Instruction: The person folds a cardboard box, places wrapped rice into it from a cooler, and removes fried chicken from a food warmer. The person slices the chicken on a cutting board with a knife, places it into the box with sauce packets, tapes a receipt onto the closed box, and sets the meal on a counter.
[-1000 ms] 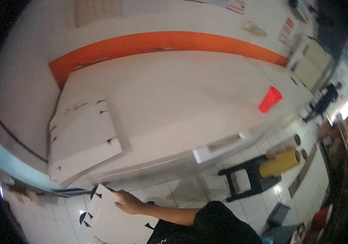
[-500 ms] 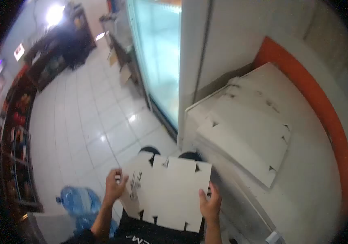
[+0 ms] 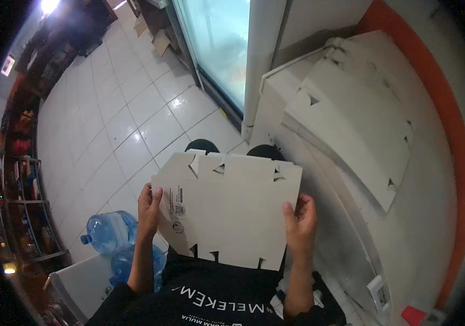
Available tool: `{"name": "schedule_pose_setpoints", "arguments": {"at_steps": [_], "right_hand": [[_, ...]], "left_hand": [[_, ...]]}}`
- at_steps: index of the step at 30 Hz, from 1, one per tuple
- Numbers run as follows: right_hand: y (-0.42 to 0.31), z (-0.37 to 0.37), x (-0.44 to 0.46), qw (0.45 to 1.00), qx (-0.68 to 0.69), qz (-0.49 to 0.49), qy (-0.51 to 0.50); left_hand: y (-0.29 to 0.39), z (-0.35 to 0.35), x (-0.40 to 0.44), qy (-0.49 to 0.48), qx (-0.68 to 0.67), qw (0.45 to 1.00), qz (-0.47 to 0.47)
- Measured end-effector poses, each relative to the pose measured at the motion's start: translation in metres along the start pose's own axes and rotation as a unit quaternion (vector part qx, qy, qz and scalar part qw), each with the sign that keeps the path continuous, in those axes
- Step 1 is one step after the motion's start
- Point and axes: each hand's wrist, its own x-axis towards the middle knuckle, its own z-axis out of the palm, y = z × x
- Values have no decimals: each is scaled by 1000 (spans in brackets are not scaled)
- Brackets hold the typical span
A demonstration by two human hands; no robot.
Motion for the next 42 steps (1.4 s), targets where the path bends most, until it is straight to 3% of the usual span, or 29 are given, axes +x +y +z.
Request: {"name": "schedule_pose_setpoints", "arguments": {"at_steps": [2, 4, 10, 11, 14, 17, 20, 23, 27, 30, 33, 36, 39, 42], "right_hand": [[-2, 1, 6, 998, 57, 6, -33], [-5, -2, 8, 994, 62, 2, -88], [-9, -19, -4, 997, 30, 35, -60], [-10, -18, -1, 978, 153, 52, -134], [4, -21, -1, 986, 107, -6, -128], [-2, -21, -17, 982, 165, -42, -83], [0, -25, -18, 991, 103, -44, -72], [-8, -2, 4, 996, 6, -26, -84], [-5, 11, 18, 992, -83, 19, -91], [-6, 13, 20, 976, -201, 1, -79], [-15, 15, 19, 933, -348, 43, -75], [-17, 19, 16, 936, -344, 33, -63], [-3, 16, 14, 937, -338, -86, -3], [-7, 11, 16, 976, -210, -47, -16]], "left_hand": [[-8, -8, 1, -20, 6, 999, -33], [-7, -7, 0, -12, -7, 1000, -8], [9, -10, -16, 8, -26, 999, 38], [10, -13, -23, -2, -20, 999, 34], [11, -12, -29, 31, 15, 994, 101], [18, -23, -42, 7, -15, 995, 97], [16, -28, -40, -15, -18, 998, 55], [7, -15, -16, -1, 122, 986, 114], [-17, -11, -1, -47, 132, 990, -15], [-22, -7, -2, -25, 172, 982, 72], [-14, -4, -6, 7, 269, 954, 136], [-13, 3, -10, 54, 297, 942, 148], [-20, 2, -13, 18, 56, 995, 75], [-21, -12, -17, 16, -55, 997, 50]]}}
